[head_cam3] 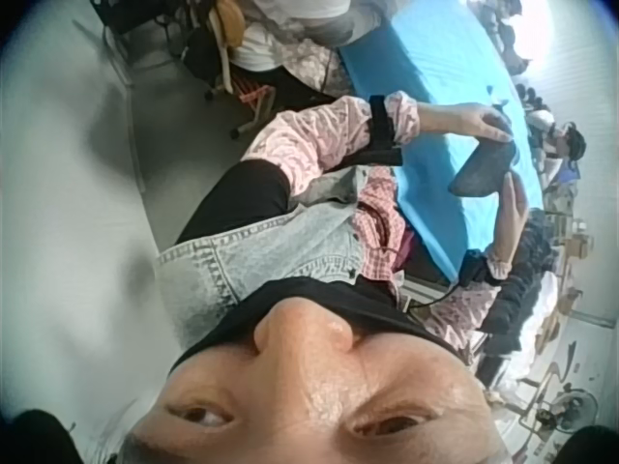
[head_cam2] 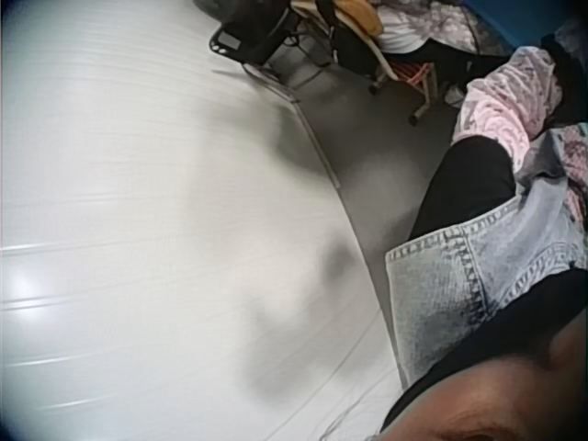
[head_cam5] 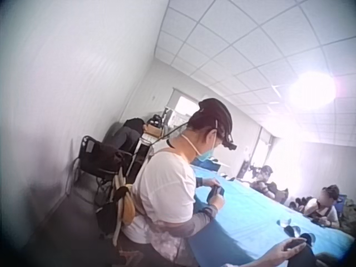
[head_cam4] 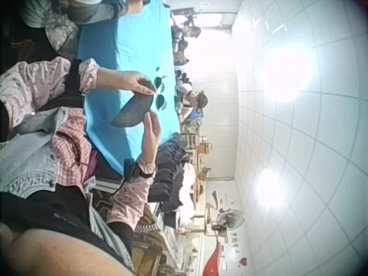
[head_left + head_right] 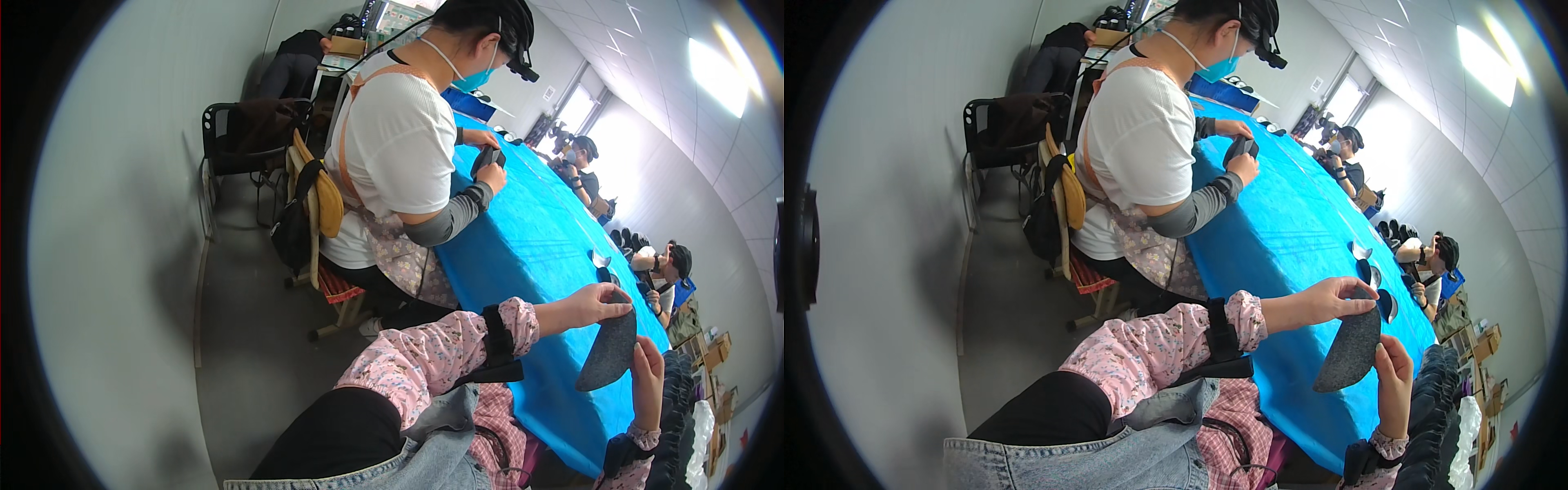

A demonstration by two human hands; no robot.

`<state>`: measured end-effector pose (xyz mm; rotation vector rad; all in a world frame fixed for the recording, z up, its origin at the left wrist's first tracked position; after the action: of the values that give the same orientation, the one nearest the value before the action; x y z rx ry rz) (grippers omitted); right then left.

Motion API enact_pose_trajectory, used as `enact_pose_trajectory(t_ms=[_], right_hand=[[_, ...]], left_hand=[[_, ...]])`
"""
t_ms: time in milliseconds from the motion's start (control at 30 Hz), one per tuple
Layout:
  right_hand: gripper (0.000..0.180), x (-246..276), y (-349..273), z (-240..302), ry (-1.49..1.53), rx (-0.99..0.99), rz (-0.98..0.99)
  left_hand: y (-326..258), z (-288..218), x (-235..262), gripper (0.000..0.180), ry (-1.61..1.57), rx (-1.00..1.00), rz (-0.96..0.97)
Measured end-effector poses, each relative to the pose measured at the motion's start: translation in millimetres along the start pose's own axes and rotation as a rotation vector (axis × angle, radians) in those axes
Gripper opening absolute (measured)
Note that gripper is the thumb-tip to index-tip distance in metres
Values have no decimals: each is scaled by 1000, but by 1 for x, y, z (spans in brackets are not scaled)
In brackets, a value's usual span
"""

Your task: The person is manually inspecting and preparing the heel counter or back part of a shoe, ensuring proper alignment of the interior lining.

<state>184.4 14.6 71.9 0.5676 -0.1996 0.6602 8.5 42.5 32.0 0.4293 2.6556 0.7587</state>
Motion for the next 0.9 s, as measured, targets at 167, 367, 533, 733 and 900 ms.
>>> enact_pose_trajectory(t_ms=[167, 367, 533, 733, 900], right_hand=[[27, -9, -1, 4, 4, 21, -10], [22, -7, -5, 31, -241, 82, -181], [20, -29, 16, 16, -224, 139, -111], [34, -13, 13, 20, -508, 301, -253], [24, -6, 17, -11, -361, 92, -173]], left_hand=[[-5, -2, 4, 41, 21, -61, -37], [-12, -25, -12, 44, 336, -373, -182], [-41, -46, 6, 42, 278, -196, -179], [-32, -41, -5, 39, 90, -60, -137], [-37, -44, -9, 38, 70, -58, -134]])
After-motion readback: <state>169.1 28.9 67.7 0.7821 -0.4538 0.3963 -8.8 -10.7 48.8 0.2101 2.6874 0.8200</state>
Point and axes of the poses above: each hand's wrist, its own y-axis towards the middle knuckle, its own x-axis out of the back of the hand, z = x × y, the point moved 5 cm from there along y, towards the middle knuckle, and after that the axes turned 5 degrees about x, right-handed, at the moved point
